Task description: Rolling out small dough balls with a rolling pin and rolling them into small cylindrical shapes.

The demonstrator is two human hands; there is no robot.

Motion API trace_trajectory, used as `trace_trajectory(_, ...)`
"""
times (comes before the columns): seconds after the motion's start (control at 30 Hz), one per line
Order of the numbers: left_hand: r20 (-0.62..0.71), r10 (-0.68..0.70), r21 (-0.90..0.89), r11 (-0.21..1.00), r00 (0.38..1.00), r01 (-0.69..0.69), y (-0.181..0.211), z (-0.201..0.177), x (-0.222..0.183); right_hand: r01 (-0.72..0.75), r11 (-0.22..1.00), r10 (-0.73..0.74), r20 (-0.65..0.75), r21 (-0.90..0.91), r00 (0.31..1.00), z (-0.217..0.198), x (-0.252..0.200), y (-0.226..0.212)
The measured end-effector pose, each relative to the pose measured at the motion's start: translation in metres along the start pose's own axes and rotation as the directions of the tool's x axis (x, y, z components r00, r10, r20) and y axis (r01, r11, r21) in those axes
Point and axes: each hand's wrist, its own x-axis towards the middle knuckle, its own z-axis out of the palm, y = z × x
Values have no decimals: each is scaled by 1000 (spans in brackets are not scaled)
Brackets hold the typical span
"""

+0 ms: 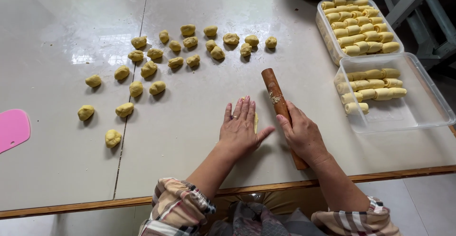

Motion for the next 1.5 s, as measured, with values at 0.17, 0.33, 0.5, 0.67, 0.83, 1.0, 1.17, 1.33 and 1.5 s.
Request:
trace_trajectory(0.17,32,75,30,997,997,-76,29,-12,-30,-58,981,57,9,187,998,-11,-10,3)
trace_trajectory(0.33,55,54,79,995,997,-58,24,-6,-17,-57,976,54,16,210,998,-13,-10,-1)
trace_trajectory(0.5,66,29,-91,996,997,-23,23,-18,-14,-59,962,62,-3,268,998,-9,-11,11)
trace_trajectory(0.67,-129,11,-220,975,992,-40,-14,-21,8,-75,947,77,6,313,997,-10,-10,16)
trace_trajectory(0.83,-75,77,-127,988,994,-86,-39,-2,17,-88,948,83,27,307,996,-7,-8,26)
trace_trajectory(1.0,-93,231,-262,933,969,-248,-57,1,2,-68,936,60,32,346,998,-11,-7,18)
trace_trajectory(1.17,-123,190,-419,880,974,-225,-40,-29,-7,-46,933,42,17,357,999,-9,-6,22)
trace_trajectory(1.33,-56,298,11,954,953,-298,-42,10,8,-45,937,45,9,346,999,-10,-9,18)
trace_trajectory(1.5,-93,294,103,953,951,-285,-47,23,15,-26,942,20,21,336,1000,-7,-7,28)
